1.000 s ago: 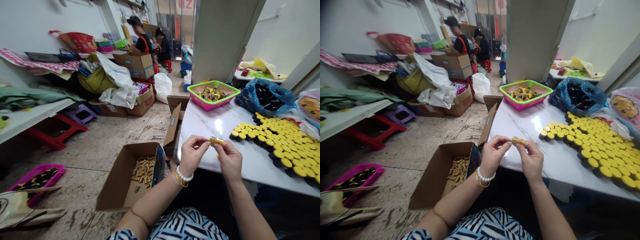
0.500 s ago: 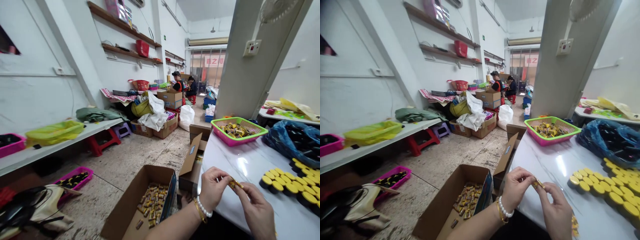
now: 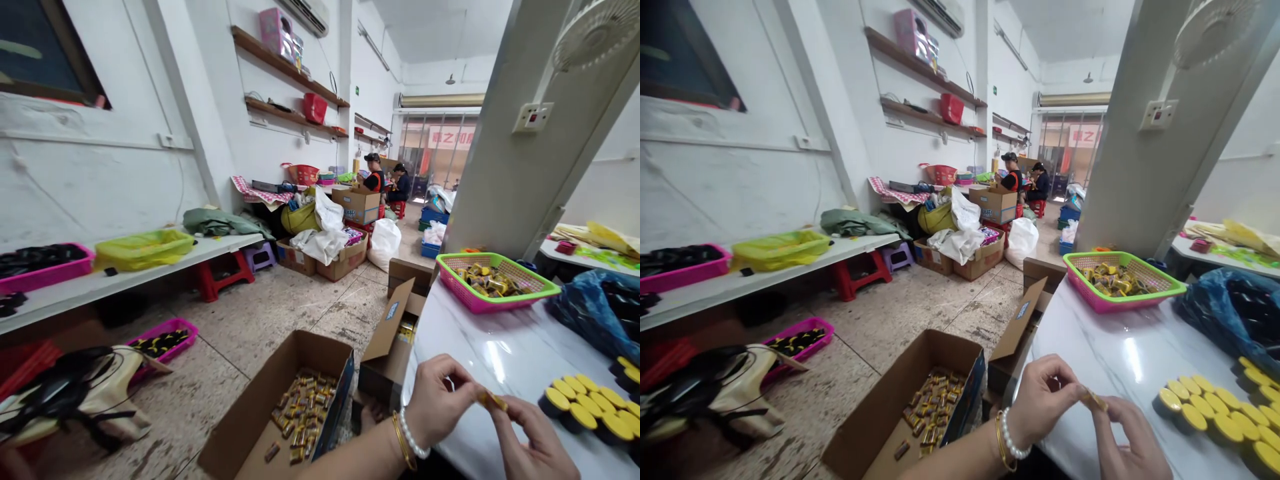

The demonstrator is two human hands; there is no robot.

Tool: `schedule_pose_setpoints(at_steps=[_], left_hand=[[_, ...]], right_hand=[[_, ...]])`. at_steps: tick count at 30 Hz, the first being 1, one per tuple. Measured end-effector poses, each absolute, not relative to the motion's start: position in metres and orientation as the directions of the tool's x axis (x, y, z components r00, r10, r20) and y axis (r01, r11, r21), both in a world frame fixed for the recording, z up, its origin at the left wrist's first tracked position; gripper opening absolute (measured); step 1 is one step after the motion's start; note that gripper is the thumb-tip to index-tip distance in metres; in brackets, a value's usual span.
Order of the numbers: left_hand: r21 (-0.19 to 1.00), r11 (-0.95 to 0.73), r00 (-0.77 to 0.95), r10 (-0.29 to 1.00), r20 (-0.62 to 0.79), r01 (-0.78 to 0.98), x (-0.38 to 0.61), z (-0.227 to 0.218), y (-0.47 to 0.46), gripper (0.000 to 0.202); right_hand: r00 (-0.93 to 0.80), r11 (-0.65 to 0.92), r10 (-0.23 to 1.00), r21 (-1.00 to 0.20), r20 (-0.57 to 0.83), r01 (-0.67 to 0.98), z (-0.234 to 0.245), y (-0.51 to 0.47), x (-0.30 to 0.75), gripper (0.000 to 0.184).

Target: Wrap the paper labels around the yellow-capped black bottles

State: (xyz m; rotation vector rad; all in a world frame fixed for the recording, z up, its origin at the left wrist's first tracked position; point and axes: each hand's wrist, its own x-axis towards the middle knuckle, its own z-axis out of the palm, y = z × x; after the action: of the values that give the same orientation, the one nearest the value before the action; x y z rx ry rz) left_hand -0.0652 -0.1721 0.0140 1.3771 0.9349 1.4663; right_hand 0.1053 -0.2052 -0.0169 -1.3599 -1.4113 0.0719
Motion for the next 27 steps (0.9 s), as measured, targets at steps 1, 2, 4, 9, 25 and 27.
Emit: schedule_pose_setpoints(at_steps=[1,2,4,9,25,27], left_hand=[[0.952,-0.259,0.07,0.959,0.273,-0.163,-0.069,0.013,-0.171,0.022],[0.958,-0.189,0.134,0.966,0.221,-0.216,-0.072,0.013,-0.169,0.029],[0.955,-0.04,0.28,0.952,0.126,-0.293,-0.076,0.012,-0.166,0.043],[0.966,-0.145,0.215,0.958,0.191,-0.212,-0.075,0.009,-0.161,0.045],[0.887,-0.445,0.035,0.891,0.452,-0.125,-0.049,0.013,-0.173,0.021],[0.872,-0.484,0.054,0.871,0.489,-0.076,-0.046,0.015,-0.18,0.019]], right_hand=[[0.257,0.322,0.769,-0.702,0.585,0.635,-0.019,-0.206,0.108,0.041],[0.236,0.313,0.802,-0.722,0.549,0.617,-0.021,-0.207,0.111,0.04],[0.217,0.31,0.825,-0.739,0.522,0.598,-0.023,-0.207,0.114,0.039],[0.283,0.337,0.725,-0.681,0.629,0.65,-0.024,-0.203,0.113,0.038],[0.472,0.372,0.762,-0.896,0.444,0.242,-0.008,-0.202,0.102,0.02],[0.47,0.377,0.762,-0.895,0.446,0.238,-0.008,-0.204,0.103,0.02]])
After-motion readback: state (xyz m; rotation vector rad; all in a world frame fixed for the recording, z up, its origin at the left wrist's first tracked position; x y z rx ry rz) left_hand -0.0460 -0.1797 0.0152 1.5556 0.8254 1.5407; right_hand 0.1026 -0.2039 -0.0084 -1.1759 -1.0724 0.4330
